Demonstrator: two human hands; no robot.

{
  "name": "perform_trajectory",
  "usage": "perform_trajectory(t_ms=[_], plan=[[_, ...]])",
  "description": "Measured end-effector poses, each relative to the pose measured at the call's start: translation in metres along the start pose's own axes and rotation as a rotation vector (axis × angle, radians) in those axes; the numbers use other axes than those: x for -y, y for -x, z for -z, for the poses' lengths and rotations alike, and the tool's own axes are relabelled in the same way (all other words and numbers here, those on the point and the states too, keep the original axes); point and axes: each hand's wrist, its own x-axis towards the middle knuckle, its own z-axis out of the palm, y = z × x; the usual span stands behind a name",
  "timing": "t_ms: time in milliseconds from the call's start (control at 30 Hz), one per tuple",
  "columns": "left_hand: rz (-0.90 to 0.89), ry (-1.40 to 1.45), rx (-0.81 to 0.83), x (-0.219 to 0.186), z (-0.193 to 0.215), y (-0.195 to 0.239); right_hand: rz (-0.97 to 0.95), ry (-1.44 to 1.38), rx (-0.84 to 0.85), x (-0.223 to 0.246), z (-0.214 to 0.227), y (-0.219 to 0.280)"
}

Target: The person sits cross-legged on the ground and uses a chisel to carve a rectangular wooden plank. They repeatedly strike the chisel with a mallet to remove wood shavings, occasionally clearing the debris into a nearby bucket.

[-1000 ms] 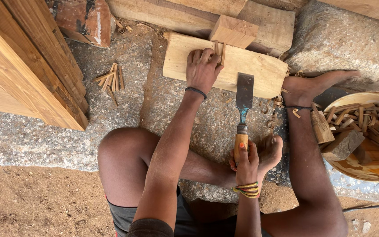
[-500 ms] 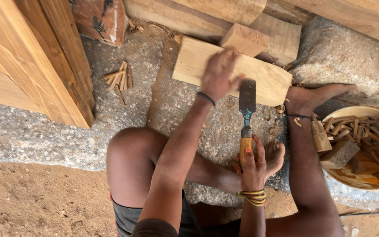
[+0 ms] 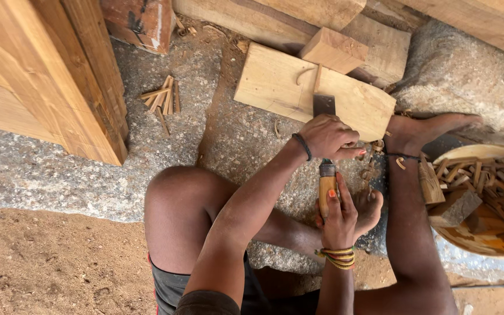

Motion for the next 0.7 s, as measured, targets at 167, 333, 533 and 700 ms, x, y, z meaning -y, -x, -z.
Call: perform_trajectory(t_ms=[167, 333, 533, 700], plan=[[0.054, 0.050, -0.033, 0.004, 0.004, 0.002, -0.003, 0.069, 0.021, 0.003, 0.000, -0.005], [0.209, 0.157, 0.063, 0.002, 0.013, -0.002, -0.034, 0.107, -0.001, 0.007, 0.000, -0.004], [0.242, 0.152, 0.169, 0.006, 0.016, -0.002, -0.016, 0.093, 0.015, -0.010, -0.017, 0.001], [0.176, 0.189, 0.112, 0.016, 0.016, 0.000, 0.014, 0.022, 0.013, -0.020, -0.034, 0.001]])
